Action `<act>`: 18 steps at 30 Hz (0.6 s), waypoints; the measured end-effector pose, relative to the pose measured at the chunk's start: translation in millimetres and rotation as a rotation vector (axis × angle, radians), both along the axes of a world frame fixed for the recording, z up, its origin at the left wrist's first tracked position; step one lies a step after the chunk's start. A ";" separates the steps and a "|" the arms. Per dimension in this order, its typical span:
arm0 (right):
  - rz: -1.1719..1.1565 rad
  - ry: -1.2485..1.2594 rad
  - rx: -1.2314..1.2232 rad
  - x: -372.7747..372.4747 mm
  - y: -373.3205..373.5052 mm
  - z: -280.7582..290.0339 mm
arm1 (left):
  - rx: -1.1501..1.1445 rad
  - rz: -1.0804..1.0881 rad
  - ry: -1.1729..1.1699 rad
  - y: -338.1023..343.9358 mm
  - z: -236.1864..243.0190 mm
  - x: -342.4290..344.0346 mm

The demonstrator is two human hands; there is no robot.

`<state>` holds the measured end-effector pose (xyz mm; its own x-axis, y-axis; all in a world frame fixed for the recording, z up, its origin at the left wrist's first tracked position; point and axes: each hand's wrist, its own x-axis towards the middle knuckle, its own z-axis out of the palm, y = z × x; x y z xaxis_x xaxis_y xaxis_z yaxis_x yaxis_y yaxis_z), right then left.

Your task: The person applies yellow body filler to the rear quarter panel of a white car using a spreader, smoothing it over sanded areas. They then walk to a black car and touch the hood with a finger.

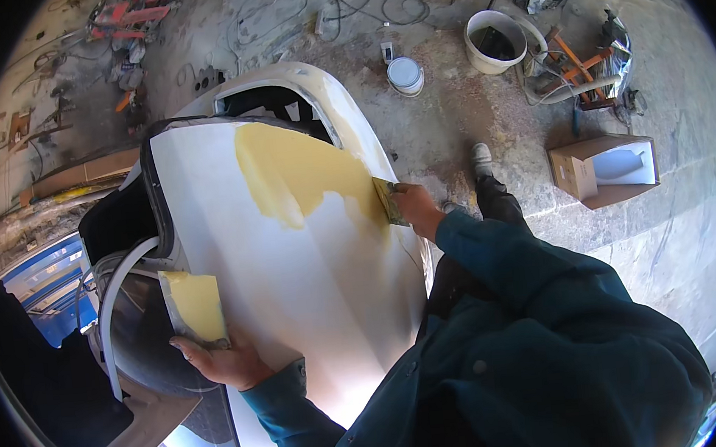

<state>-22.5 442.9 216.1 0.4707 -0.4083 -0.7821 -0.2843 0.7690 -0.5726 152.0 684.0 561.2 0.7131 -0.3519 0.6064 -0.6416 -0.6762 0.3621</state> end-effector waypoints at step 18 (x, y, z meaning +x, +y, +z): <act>0.090 -0.151 0.058 -34.1 -21.6 58.0 | 0.174 0.071 -0.097 8.9 2.2 -4.6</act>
